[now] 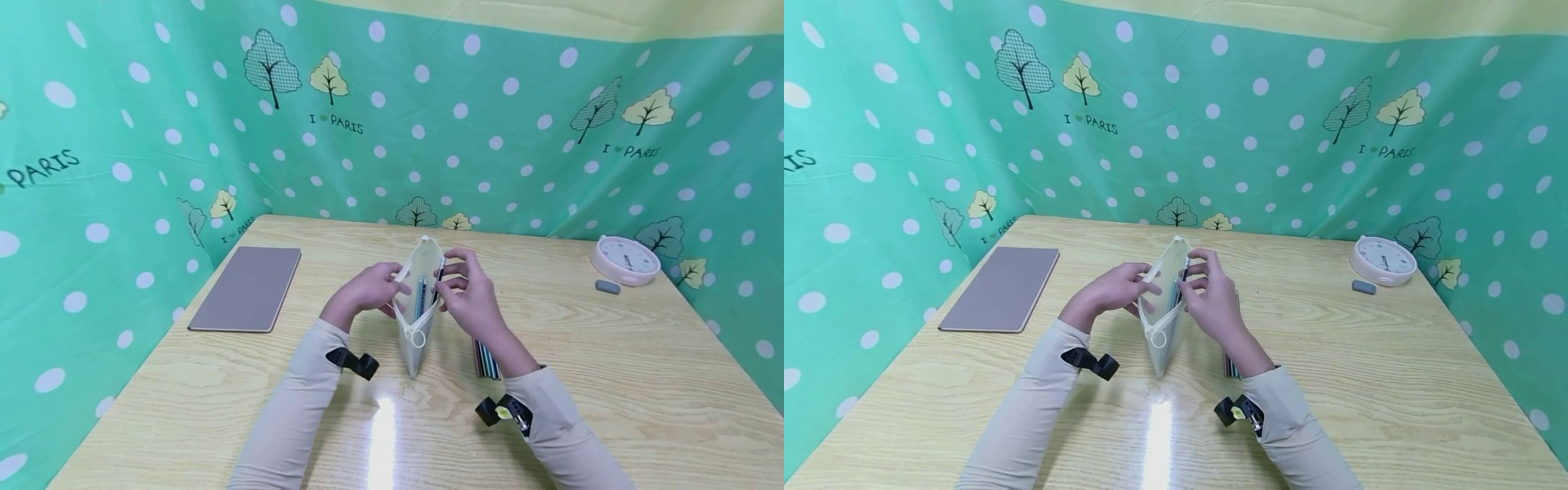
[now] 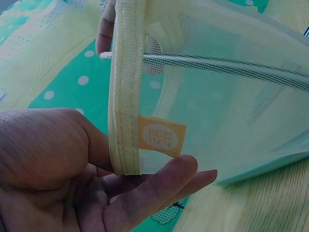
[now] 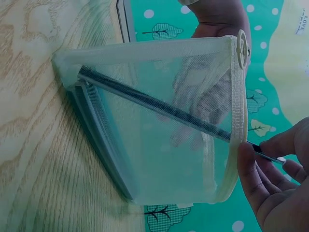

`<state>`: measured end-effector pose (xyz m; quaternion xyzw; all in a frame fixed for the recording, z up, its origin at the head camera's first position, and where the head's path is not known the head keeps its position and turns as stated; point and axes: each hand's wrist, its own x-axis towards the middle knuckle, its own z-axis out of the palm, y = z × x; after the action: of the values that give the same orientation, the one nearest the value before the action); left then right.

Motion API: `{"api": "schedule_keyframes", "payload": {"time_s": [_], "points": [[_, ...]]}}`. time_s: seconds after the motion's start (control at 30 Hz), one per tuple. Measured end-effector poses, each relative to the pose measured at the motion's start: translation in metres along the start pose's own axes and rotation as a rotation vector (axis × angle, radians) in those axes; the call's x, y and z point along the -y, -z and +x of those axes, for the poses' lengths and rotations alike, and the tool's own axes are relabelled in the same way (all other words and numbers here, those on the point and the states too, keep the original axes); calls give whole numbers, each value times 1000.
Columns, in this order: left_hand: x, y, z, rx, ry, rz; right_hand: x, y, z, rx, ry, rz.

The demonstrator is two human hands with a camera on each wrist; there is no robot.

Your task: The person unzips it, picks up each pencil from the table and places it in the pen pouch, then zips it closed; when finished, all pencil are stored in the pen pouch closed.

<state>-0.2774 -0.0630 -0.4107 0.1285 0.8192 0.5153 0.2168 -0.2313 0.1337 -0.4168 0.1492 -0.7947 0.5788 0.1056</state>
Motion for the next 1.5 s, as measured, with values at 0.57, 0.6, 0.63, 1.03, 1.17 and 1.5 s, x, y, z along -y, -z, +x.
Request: {"api": "schedule_keyframes", "payload": {"time_s": [0.57, 0.6, 0.63, 1.03, 1.17, 1.5], "points": [[2, 2, -4, 1, -3, -16, 0, 0, 1, -28, 6, -102], [2, 3, -4, 1, -2, -20, 0, 0, 1, -28, 7, -107], [2, 3, -4, 0, 0, -22, 0, 0, 1, -27, 9, -111], [1, 2, -3, -12, -1, -6, -4, 14, 5, -48, 0, -110], [1, 1, -2, -12, -4, -2, -6, 25, 8, -63, -32, -98], [-1, 1, -2, -8, 6, -11, -34, 65, 19, -2, -210, -153]]}}
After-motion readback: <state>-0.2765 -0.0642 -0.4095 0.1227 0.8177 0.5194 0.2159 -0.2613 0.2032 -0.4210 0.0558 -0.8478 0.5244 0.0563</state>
